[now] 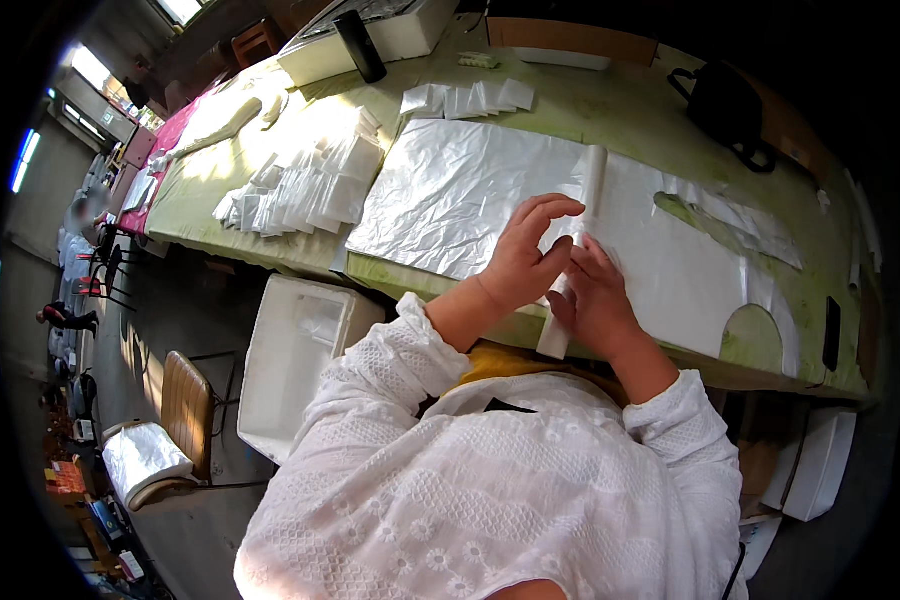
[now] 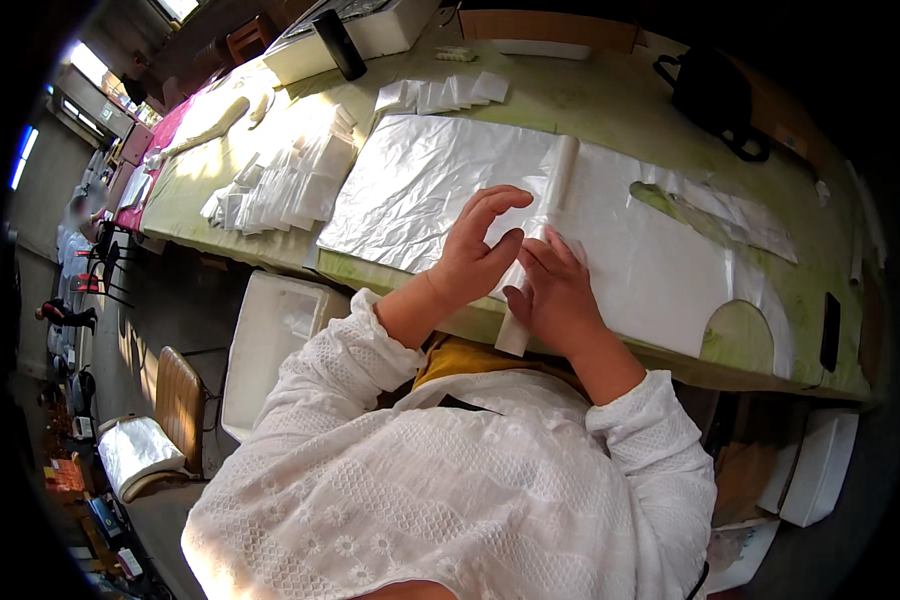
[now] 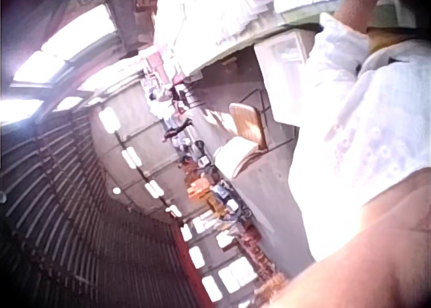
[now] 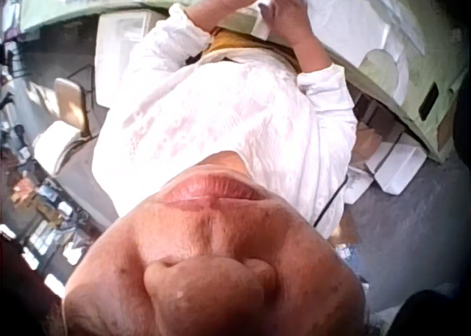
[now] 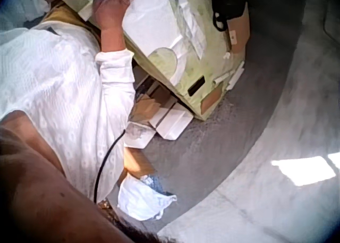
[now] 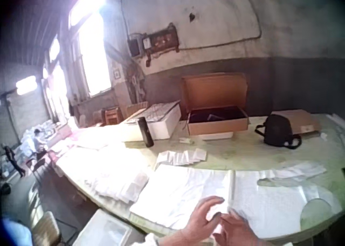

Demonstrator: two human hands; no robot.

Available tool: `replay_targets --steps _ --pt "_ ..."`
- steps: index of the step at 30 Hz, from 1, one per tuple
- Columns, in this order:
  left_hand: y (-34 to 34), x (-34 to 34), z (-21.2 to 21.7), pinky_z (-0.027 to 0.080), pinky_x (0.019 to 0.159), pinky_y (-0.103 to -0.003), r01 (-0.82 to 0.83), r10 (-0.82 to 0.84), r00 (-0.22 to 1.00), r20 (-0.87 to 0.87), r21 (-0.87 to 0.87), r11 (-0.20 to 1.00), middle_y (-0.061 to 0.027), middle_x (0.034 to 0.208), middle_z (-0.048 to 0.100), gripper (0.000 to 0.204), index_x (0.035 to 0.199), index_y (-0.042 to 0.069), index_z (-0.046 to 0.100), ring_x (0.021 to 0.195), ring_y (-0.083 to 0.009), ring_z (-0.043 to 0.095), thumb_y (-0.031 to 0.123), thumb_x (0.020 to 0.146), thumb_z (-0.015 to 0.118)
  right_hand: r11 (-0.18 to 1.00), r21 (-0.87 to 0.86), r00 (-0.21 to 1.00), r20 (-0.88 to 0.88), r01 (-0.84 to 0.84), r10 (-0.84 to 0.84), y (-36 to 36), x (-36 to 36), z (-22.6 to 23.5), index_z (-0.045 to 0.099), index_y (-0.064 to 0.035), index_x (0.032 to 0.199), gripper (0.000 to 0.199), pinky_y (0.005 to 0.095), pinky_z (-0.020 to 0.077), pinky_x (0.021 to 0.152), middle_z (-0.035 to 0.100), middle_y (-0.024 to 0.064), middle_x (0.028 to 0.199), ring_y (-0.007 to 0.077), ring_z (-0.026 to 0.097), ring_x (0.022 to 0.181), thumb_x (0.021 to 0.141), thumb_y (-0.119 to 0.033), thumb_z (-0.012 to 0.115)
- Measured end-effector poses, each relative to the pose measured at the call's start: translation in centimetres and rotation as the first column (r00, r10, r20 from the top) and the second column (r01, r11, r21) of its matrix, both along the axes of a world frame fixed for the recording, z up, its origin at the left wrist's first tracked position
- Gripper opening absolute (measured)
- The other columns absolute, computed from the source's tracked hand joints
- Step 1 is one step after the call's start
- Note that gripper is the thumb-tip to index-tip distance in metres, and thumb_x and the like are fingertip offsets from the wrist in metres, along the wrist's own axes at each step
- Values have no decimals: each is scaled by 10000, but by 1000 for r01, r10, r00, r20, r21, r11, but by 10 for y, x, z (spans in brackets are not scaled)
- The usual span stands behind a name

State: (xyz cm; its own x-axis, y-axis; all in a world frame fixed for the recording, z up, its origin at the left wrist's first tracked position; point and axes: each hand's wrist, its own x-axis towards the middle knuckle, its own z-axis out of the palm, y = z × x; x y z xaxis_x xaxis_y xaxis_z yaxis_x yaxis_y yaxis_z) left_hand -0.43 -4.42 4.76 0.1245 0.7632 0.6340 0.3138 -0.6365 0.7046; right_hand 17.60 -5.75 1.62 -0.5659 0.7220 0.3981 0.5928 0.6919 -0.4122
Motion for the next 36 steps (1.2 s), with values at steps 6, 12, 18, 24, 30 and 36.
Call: replay_targets --steps 6,12,18,24,30,36 --pt "30 26 18 305 1193 -495 266 -509 661 -551 -463 846 -122 1435 590 391 1323 139 657 1467 -377 362 380 1034 550 991 -128 998 -36 47 -52 -8 -26 -1 658 -45 1178 351 481 454 1021 631 146 1222 359 575 1130 859 -191 666" --pt "16 -37 -27 274 1203 -508 119 -191 762 -619 -156 981 -90 1427 576 339 1241 142 665 1480 -379 344 320 953 673 994 84 935 -342 -66 91 -50 25 -6 736 -72 968 161 486 465 1047 661 132 1175 377 574 1213 810 -58 709" --pt "-8 -83 -11 327 1173 -509 -424 458 710 -536 194 885 -83 1422 544 309 1102 134 635 1426 -404 373 80 813 729 1000 6 901 -434 -26 26 -85 59 -17 717 -70 996 232 450 538 947 677 125 1107 380 639 1113 780 17 725" --pt "-3 -99 -12 380 1170 -425 -381 172 651 -739 -123 916 -86 1503 512 504 1350 103 596 1404 -332 435 95 850 656 990 8 889 -438 -140 130 -79 52 -12 709 -61 997 234 468 534 949 684 118 1075 372 650 1083 779 25 719" --pt "5 -114 6 217 1253 -457 -625 338 486 -806 -50 779 -195 1634 289 671 1563 101 343 1521 -385 239 94 914 518 995 28 896 -434 -94 97 -81 61 -22 703 -59 996 228 479 530 958 689 111 1057 365 657 1063 784 24 719" --pt "26 -110 -12 125 1267 -442 -813 200 246 -948 -90 576 -201 1681 185 843 1622 75 192 1556 -399 148 455 966 562 991 7 905 -409 -131 122 -81 58 -16 705 -55 990 206 485 528 970 692 112 1048 366 658 1060 799 21 710"
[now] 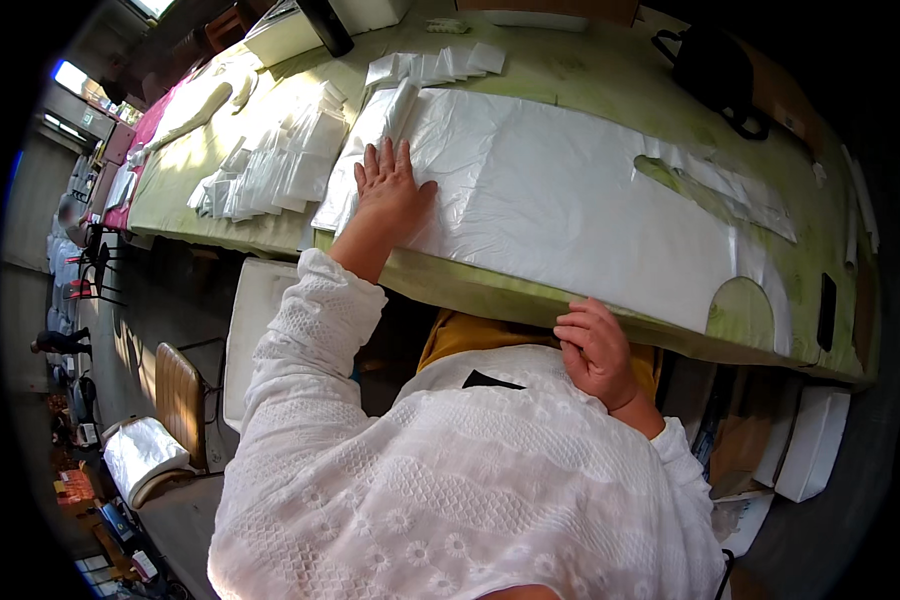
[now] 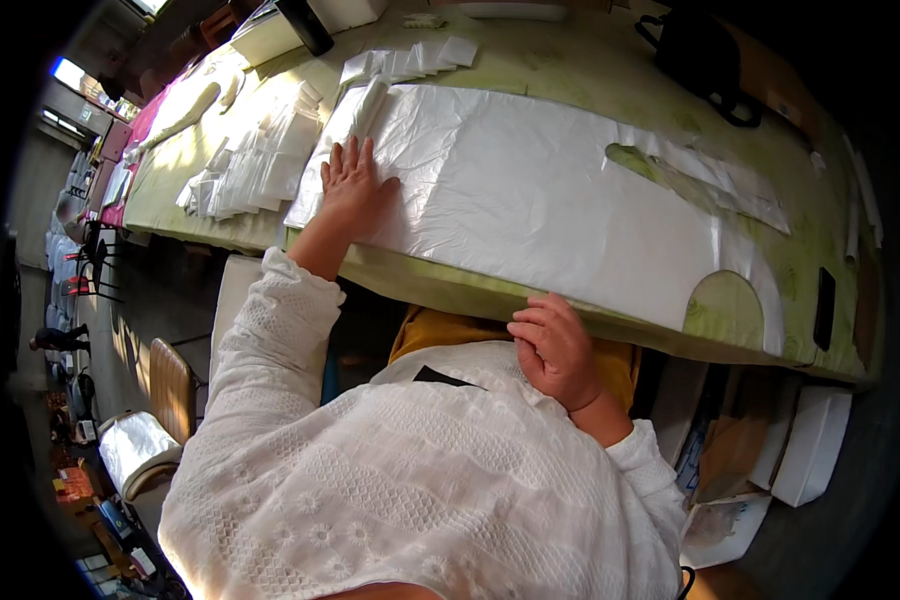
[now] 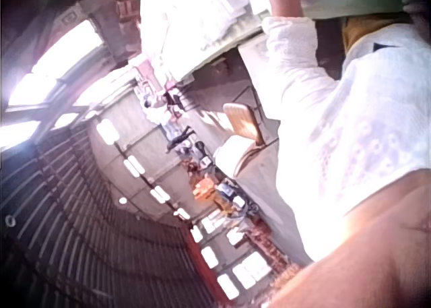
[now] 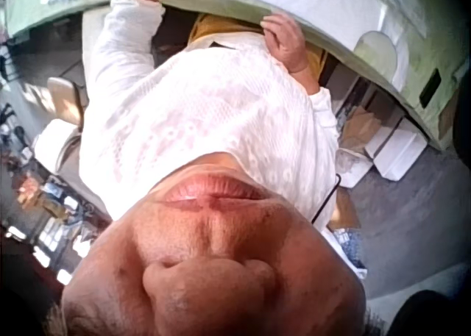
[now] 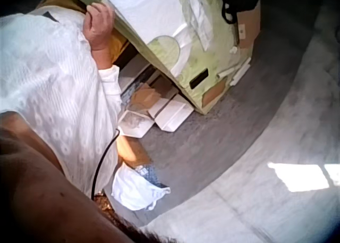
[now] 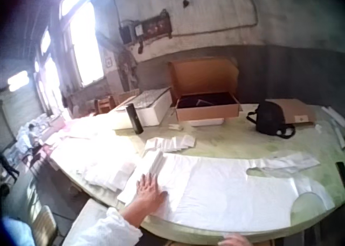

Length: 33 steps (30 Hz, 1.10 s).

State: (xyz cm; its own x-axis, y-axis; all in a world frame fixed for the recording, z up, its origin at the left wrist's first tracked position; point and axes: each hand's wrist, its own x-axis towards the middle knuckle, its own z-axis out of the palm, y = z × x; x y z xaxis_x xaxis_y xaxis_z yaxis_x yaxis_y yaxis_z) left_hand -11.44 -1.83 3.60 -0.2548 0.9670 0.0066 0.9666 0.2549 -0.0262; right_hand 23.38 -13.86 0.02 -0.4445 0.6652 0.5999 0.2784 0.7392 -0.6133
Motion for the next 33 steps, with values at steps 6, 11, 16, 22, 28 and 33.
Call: replay_targets --steps 6,11,16,22,28,33 --pt "8 -69 22 239 1222 -437 -207 208 973 102 -18 978 -185 1614 345 895 1632 113 196 1491 -373 323 519 937 589 999 -16 999 4 36 -36 -3 2 -3 702 -55 984 192 494 516 980 698 116 1038 362 658 1056 808 22 703" --pt "28 -96 30 477 1042 -450 -167 184 952 245 -90 982 -190 1405 586 826 1593 126 309 1268 -366 590 415 909 671 999 0 999 25 46 -46 -7 1 -1 691 -55 981 174 506 496 1003 699 120 1025 359 660 1044 824 20 692" --pt "19 -26 14 534 938 -393 -155 39 385 922 23 988 -160 1291 610 840 1599 105 292 1103 -261 628 385 945 739 972 -234 996 -68 32 -49 -6 -2 10 681 -42 1103 222 456 484 1025 685 122 1114 314 643 1103 885 -5 678" --pt "-21 112 10 581 847 -413 -5 -13 -537 844 12 1000 -88 1327 581 663 1589 170 290 994 -196 609 213 1016 621 379 -792 841 -538 -479 -63 3 -35 35 107 -77 1616 858 358 462 1031 615 157 1272 214 597 1163 982 -148 680" --pt "-37 163 7 583 826 -408 -53 9 -505 863 -42 998 -122 1359 547 782 1635 244 146 1000 -203 596 113 1002 586 477 -859 949 -282 -186 -139 -2 -39 36 -7 -56 1621 1006 377 511 946 649 165 1171 215 644 1032 944 -165 730" --pt "-33 171 4 570 804 -395 -4 9 -396 918 -12 1000 -105 1266 552 797 1634 277 177 967 -193 601 77 982 589 471 -872 945 -254 -132 -204 3 -35 30 -3 -19 1613 1055 368 495 978 627 197 1242 235 631 1108 899 -187 756"
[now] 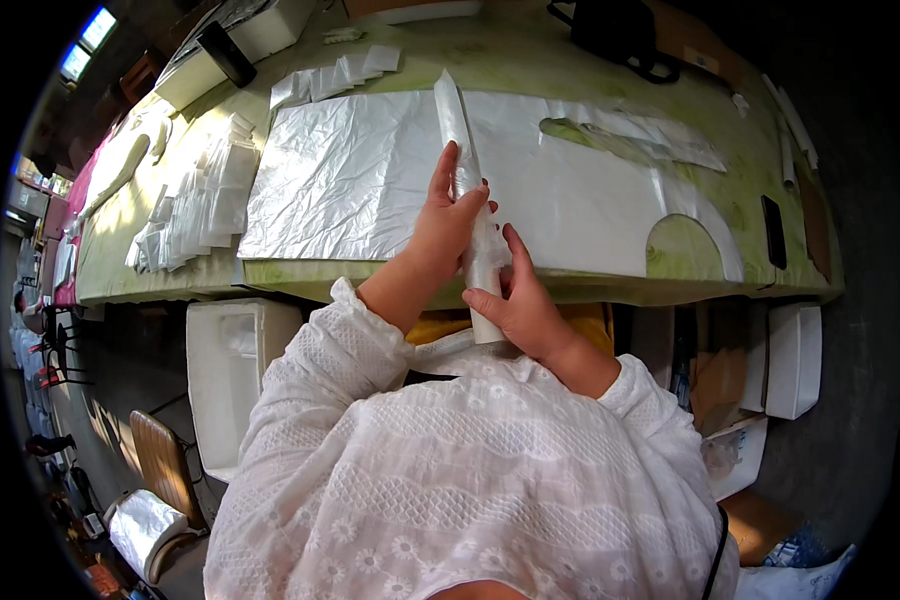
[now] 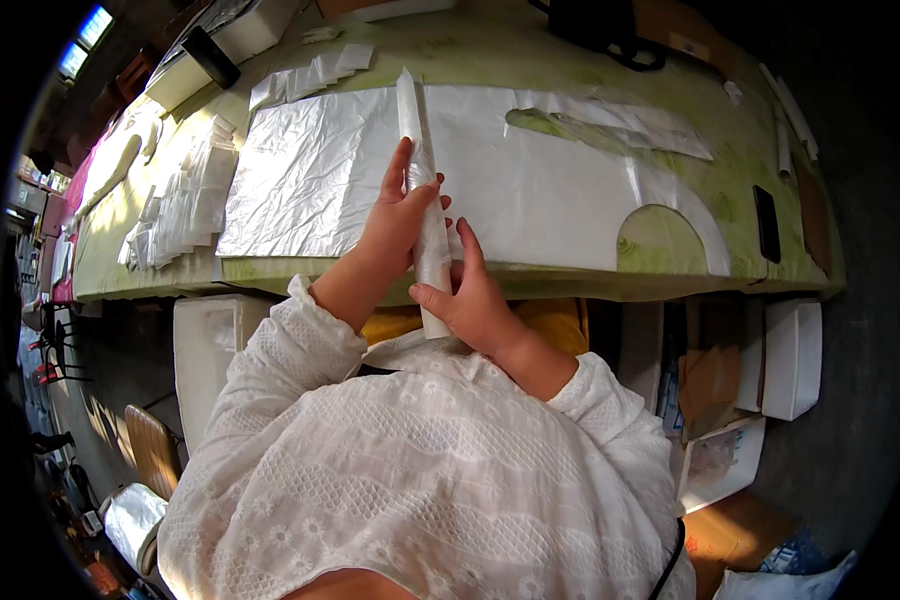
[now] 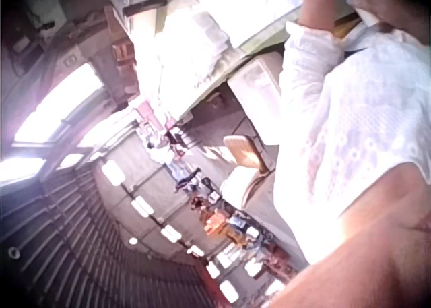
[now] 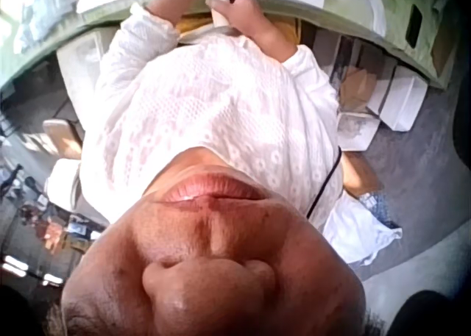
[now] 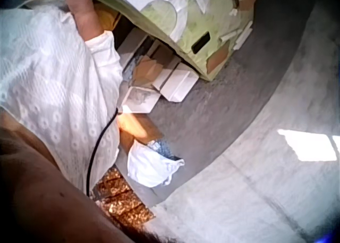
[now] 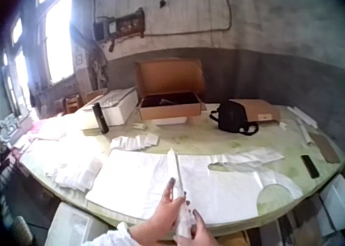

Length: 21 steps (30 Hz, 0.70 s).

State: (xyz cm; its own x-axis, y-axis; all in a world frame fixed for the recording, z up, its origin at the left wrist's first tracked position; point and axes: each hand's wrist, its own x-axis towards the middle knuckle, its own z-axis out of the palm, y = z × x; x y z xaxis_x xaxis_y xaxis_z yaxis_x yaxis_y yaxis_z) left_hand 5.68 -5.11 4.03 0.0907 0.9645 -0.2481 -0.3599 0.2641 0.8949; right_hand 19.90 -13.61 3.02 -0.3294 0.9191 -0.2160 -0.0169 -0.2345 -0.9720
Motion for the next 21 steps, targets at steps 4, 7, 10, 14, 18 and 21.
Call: replay_targets --steps 4,7,10,14,18,21 --pt "29 5 -15 565 789 -395 4 1 997 -81 62 998 -96 1232 554 756 1622 266 249 928 -182 604 69 973 585 997 60 987 -157 48 -38 1 3 -28 -6 -27 1618 1049 369 474 1002 603 200 1277 230 605 1134 899 -186 741" --pt "71 -5 -9 565 783 -416 -112 116 987 -115 33 993 -99 1217 554 747 1618 270 262 924 -190 603 62 973 574 988 -142 997 -59 -66 58 -6 23 2 8 -37 1624 1052 367 462 1011 591 185 1293 217 584 1144 890 -197 745" --pt "102 -23 -10 565 825 -440 -176 175 983 -56 -24 984 -111 1265 546 745 1612 289 274 958 -225 612 41 969 557 958 -233 984 23 -167 177 -8 50 20 82 -39 1628 1024 359 458 1009 575 162 1307 199 563 1155 878 -212 757" --pt "104 -10 -13 546 951 -482 -80 87 973 215 -41 996 -139 1428 504 670 1602 260 297 1123 -311 624 74 1001 530 969 -202 988 -83 -143 129 -17 67 12 285 -4 1581 910 336 426 1045 527 80 1359 174 523 1200 835 -189 773" --pt "125 -19 -35 462 1092 -512 -72 113 921 373 -122 990 -138 1508 463 552 1575 137 340 1264 -364 559 151 1048 505 949 -276 984 46 -153 172 -27 85 9 354 8 1537 856 326 426 1043 544 83 1341 174 529 1188 826 -203 783" --pt "139 -29 -35 456 1103 -516 -209 238 890 389 -116 971 -137 1504 471 499 1544 116 400 1266 -354 557 147 1055 493 944 -277 970 112 -179 217 -43 115 4 371 10 1526 848 326 433 1034 561 82 1325 162 537 1174 816 -201 784"
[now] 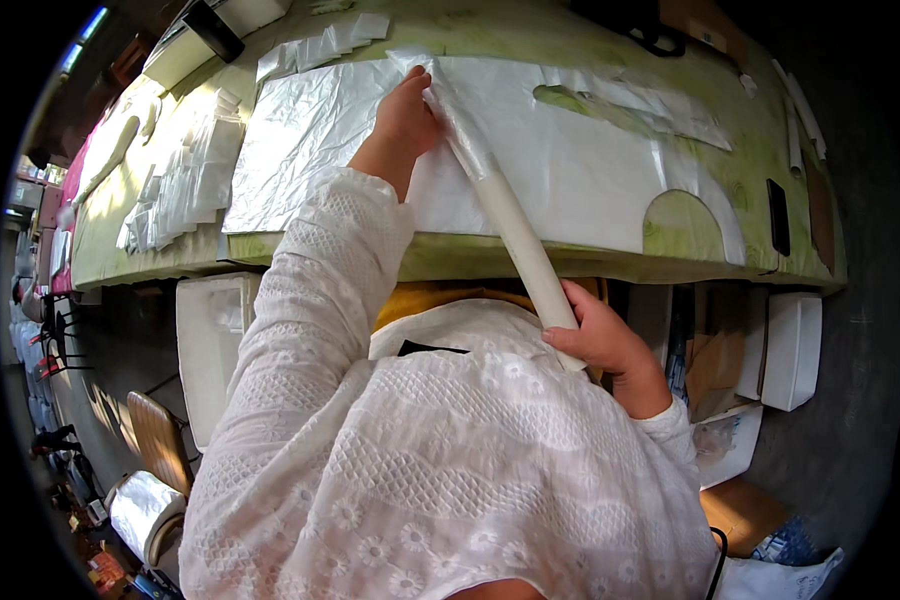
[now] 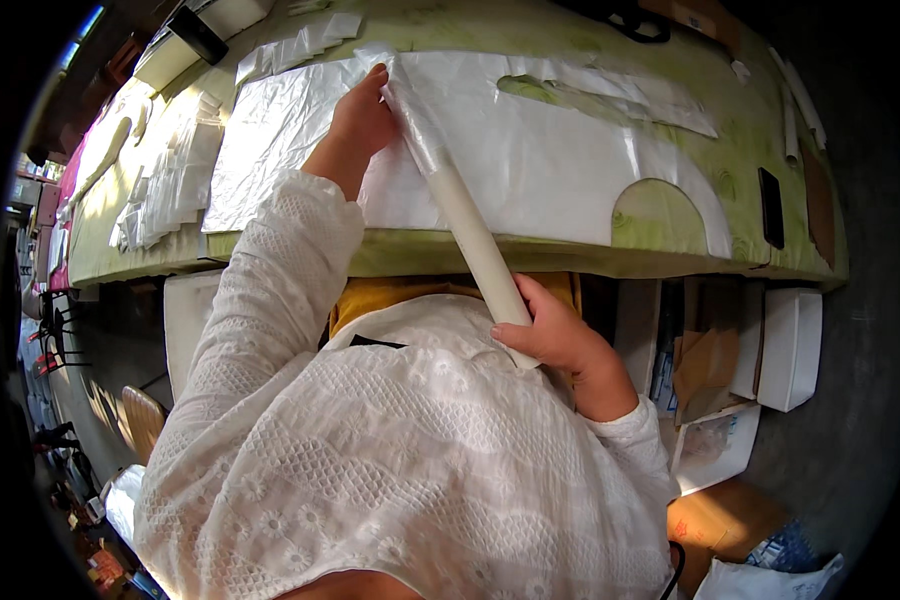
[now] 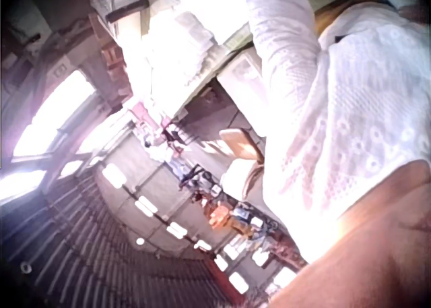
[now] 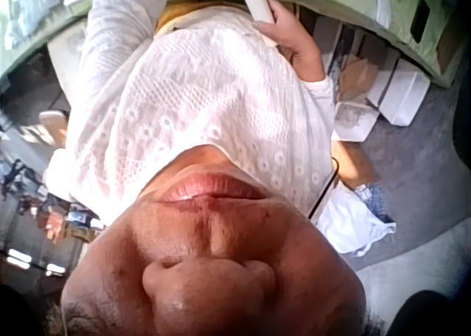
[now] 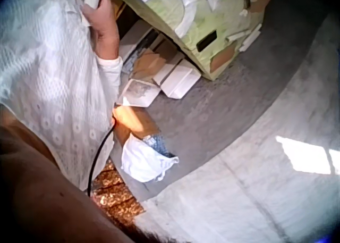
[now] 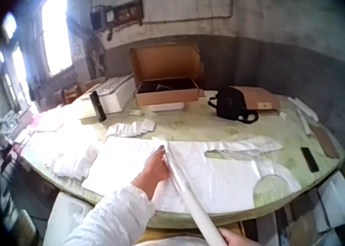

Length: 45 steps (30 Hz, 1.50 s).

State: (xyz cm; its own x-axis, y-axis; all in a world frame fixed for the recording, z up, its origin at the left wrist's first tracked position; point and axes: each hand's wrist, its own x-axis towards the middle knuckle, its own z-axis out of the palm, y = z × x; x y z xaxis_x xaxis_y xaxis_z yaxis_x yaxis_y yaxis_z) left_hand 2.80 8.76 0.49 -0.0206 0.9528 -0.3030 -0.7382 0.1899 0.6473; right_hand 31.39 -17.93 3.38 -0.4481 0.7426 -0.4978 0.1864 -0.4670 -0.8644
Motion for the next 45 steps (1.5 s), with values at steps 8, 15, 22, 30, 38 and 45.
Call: replay_targets --steps 8,15,22,30,38,45 --pt "4 -53 15 576 843 -398 75 -134 845 -518 -133 988 -126 1163 652 478 1395 78 581 978 -218 658 -24 928 600 1000 -17 996 90 -16 17 -52 88 2 426 3 1501 817 320 424 1053 567 58 1354 151 542 1203 772 -102 780" --pt "-58 -26 11 552 735 -319 253 -370 575 -730 -271 929 -45 961 698 289 1159 83 721 804 -145 656 76 875 665 877 473 945 244 81 -219 23 27 18 492 -21 1455 661 323 494 963 659 131 1236 190 626 1090 884 -183 784" --pt "-111 -37 33 555 814 -343 462 -202 16 -979 -172 870 -108 1014 710 196 1046 69 760 915 -239 693 123 873 688 674 620 631 721 -402 -286 91 -15 17 577 -141 1358 550 468 527 873 662 148 1069 371 644 1012 875 -376 693" --pt "-170 -61 37 529 905 -361 489 -261 -4 -965 -229 842 -137 1097 689 252 1108 108 750 1013 -269 676 201 879 700 679 653 526 727 -334 -440 66 18 14 590 -116 1360 560 453 527 869 640 137 1053 351 632 1010 855 -312 733" --pt "-183 -52 40 536 824 -325 464 -362 92 -928 -281 840 -98 957 712 275 1131 76 737 876 -182 665 213 893 717 613 659 594 723 -437 -354 67 -16 7 580 -119 1387 590 446 522 873 620 128 1031 344 615 990 851 -306 740" --pt "-219 -53 8 524 812 -284 435 -399 366 -841 -225 872 -45 962 708 223 1139 72 730 873 -113 627 160 934 722 451 776 416 621 -440 -664 97 15 -5 581 -138 1392 602 537 391 1081 559 94 1302 346 496 1255 831 -270 757"
